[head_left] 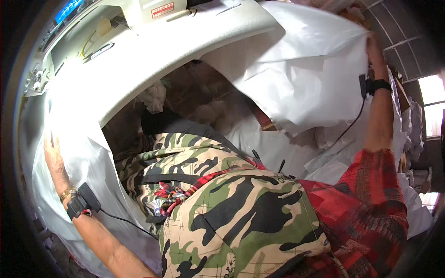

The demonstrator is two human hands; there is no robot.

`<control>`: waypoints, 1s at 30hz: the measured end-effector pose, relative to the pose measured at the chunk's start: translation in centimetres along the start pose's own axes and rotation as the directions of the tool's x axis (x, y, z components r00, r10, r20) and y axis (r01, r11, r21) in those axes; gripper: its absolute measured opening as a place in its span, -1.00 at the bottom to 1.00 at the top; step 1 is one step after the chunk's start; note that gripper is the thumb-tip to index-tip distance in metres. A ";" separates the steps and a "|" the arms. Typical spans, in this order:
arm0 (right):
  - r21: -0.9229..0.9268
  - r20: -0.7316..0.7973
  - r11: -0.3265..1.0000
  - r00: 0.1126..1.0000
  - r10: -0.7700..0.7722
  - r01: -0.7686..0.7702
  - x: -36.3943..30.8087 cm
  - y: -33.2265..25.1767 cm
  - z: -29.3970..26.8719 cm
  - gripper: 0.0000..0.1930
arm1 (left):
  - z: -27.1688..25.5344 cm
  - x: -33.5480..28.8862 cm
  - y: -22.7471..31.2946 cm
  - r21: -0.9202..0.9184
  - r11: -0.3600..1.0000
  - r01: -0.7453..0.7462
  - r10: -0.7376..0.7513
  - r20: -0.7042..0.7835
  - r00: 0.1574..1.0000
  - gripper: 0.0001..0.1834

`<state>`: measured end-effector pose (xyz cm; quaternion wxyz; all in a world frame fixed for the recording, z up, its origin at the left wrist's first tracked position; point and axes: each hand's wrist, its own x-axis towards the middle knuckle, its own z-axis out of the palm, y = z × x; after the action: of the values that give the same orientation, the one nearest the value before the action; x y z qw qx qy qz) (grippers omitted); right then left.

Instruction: The recorder is sewing large white plastic sheets using an industrial sewing machine.

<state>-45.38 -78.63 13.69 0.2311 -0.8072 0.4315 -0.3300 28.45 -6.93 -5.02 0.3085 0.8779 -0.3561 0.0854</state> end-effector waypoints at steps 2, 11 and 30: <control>0.012 -0.152 0.998 0.987 -0.058 0.061 0.4 -1.5 -2.7 -0.66 | 0.2 0.1 -0.3 0.010 1.000 0.002 -0.002 -0.013 1.000 -0.46; -0.103 -0.335 0.987 0.930 -0.151 0.124 7.7 -7.9 -11.0 -0.77 | 0.8 0.2 -2.0 0.023 0.999 0.044 -0.043 -0.051 0.998 -0.45; -0.585 -0.406 0.735 0.662 -0.631 0.342 -6.5 -24.9 -12.4 -0.73 | 8.9 -9.7 34.2 -0.520 0.684 -0.513 0.726 0.417 0.546 0.39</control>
<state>-43.59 -61.26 36.33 -0.2102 -0.7839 0.3053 -0.4981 -2.47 -25.73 0.78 0.2740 0.6033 -0.7335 -0.1511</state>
